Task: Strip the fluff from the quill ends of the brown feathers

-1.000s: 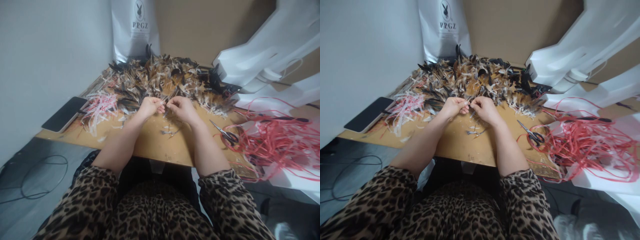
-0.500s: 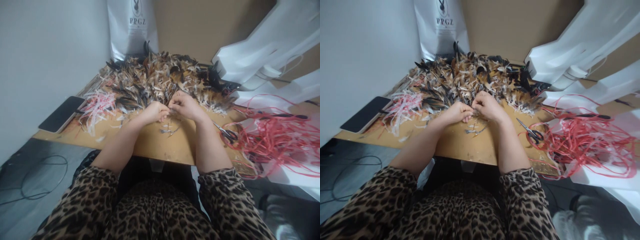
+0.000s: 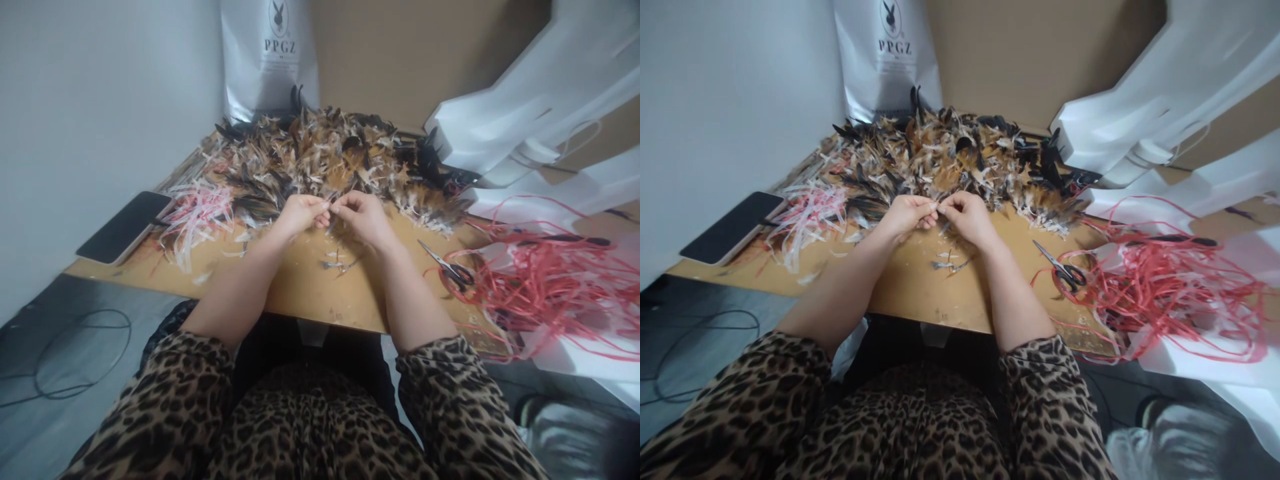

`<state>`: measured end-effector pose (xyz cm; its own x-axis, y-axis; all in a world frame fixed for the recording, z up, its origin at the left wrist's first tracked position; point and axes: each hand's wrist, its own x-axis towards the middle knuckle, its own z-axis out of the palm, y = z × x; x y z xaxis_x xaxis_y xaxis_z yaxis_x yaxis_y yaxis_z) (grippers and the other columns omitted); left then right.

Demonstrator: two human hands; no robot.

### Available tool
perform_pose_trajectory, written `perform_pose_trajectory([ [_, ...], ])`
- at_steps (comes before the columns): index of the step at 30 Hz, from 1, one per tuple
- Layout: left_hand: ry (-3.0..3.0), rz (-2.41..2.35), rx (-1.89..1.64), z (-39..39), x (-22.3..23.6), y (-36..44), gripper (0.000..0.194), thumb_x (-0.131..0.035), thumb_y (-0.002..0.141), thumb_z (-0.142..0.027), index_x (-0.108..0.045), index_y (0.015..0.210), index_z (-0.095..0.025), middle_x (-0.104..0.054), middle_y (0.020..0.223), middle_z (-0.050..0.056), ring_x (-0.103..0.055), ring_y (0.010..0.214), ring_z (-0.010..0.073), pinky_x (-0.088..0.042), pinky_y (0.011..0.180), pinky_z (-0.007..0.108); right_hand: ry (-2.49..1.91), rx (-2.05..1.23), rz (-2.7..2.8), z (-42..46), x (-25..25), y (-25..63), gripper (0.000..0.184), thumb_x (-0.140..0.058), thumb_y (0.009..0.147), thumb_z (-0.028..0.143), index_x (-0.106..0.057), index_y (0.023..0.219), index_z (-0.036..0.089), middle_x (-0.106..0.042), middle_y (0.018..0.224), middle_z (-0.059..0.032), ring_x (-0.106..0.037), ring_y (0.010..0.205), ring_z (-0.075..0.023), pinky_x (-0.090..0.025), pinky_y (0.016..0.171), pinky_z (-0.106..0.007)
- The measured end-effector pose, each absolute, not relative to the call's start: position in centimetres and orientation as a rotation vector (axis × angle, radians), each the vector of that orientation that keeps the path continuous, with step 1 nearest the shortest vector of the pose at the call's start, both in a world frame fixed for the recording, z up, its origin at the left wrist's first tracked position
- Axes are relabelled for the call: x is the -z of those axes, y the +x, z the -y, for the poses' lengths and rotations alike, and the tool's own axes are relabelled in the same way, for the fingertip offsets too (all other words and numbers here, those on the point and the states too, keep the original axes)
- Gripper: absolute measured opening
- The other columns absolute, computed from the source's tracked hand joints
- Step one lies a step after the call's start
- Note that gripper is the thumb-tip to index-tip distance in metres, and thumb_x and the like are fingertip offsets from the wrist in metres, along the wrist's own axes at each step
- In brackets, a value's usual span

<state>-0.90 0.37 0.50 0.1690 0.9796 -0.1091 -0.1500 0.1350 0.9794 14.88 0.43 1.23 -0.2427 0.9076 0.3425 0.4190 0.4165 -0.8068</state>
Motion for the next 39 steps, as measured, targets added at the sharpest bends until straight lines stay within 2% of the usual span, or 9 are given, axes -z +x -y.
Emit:
perform_pose_trajectory([
  [8, 1.253, -1.168, -0.98, -0.4, -0.4, -1.1, 0.022, -0.054, 0.08, -0.006, -0.058, 0.059, -0.009, -0.058, 0.048, 0.0, -0.054, 0.04, 0.0056, -0.043, 0.045, 0.016, -1.117, -0.3, 2.138, 0.7, -2.0, 14.2, 0.017, -0.051, 0.081, 0.02, -0.063, 0.07, 0.017, -0.058, 0.076, -0.0054, -0.051, 0.076, -0.0178, -0.039, 0.074, -0.032],
  [15, 1.316, -1.22, -0.919, -0.7, 0.2, -0.9, 0.025, -0.049, 0.08, -0.002, -0.057, 0.059, -0.01, -0.057, 0.047, 0.0, -0.054, 0.04, 0.0066, -0.044, 0.045, 0.017, -1.14, -0.168, 2.288, 0.9, -1.8, 13.5, 0.018, -0.049, 0.083, 0.019, -0.063, 0.072, 0.017, -0.06, 0.08, -0.008, -0.05, 0.081, -0.0205, -0.037, 0.076, -0.034],
  [20, 1.516, -1.225, -0.704, -0.2, 0.1, -1.0, 0.026, -0.052, 0.081, -0.006, -0.056, 0.056, -0.01, -0.056, 0.043, 0.002, -0.053, 0.038, 0.0079, -0.042, 0.042, 0.017, -1.189, -0.051, 2.337, 1.1, -2.6, 14.1, 0.017, -0.052, 0.082, 0.022, -0.065, 0.072, 0.018, -0.062, 0.085, -0.01, -0.049, 0.09, -0.0237, -0.035, 0.081, -0.038],
  [22, 1.615, -1.119, -0.557, 0.3, -0.3, -1.2, 0.025, -0.055, 0.079, -0.006, -0.057, 0.055, -0.009, -0.056, 0.044, 0.002, -0.054, 0.038, 0.0082, -0.042, 0.041, 0.017, -1.161, -0.215, 2.338, 0.7, -2.9, 15.2, 0.014, -0.057, 0.078, 0.024, -0.066, 0.068, 0.018, -0.062, 0.082, -0.0079, -0.051, 0.089, -0.0222, -0.036, 0.082, -0.037],
  [25, 1.609, -0.857, -0.41, 1.0, -1.2, -1.6, 0.016, -0.062, 0.077, -0.012, -0.064, 0.062, -0.008, -0.061, 0.05, 0.004, -0.055, 0.041, 0.0077, -0.042, 0.042, 0.016, -1.071, -0.789, 2.222, 0.0, -2.9, 16.9, 0.015, -0.066, 0.07, 0.031, -0.066, 0.065, 0.017, -0.062, 0.072, -0.0036, -0.054, 0.073, -0.0165, -0.041, 0.073, -0.032],
  [28, 1.443, -0.741, -0.563, 1.2, -1.8, -1.8, 0.017, -0.067, 0.076, -0.019, -0.065, 0.064, -0.008, -0.061, 0.053, 0.003, -0.053, 0.042, 0.0045, -0.041, 0.044, 0.014, -1.009, -1.181, 1.889, -0.4, -2.6, 17.5, 0.023, -0.073, 0.063, 0.038, -0.066, 0.066, 0.016, -0.064, 0.067, -0.0023, -0.055, 0.063, -0.014, -0.043, 0.064, -0.029],
  [32, 1.018, -0.67, -0.831, 0.7, -1.8, -1.9, 0.008, -0.066, 0.078, -0.016, -0.066, 0.074, -0.009, -0.058, 0.057, -0.001, -0.049, 0.042, -0.0002, -0.035, 0.041, 0.008, -0.945, -1.284, 1.519, -0.2, -1.9, 16.1, 0.029, -0.078, 0.058, 0.04, -0.063, 0.067, 0.017, -0.064, 0.065, -0.0008, -0.055, 0.062, -0.0125, -0.045, 0.063, -0.027],
  [39, 0.648, -0.591, -0.714, 0.6, -1.7, -1.6, 0.016, -0.053, 0.086, -0.008, -0.058, 0.071, -0.008, -0.047, 0.053, -0.004, -0.037, 0.037, -0.0032, -0.026, 0.036, 0.003, -0.809, -1.449, 1.237, -0.2, -1.0, 13.8, 0.023, -0.076, 0.056, 0.031, -0.057, 0.06, 0.018, -0.06, 0.059, 0.0025, -0.052, 0.055, -0.0088, -0.045, 0.062, -0.025],
])
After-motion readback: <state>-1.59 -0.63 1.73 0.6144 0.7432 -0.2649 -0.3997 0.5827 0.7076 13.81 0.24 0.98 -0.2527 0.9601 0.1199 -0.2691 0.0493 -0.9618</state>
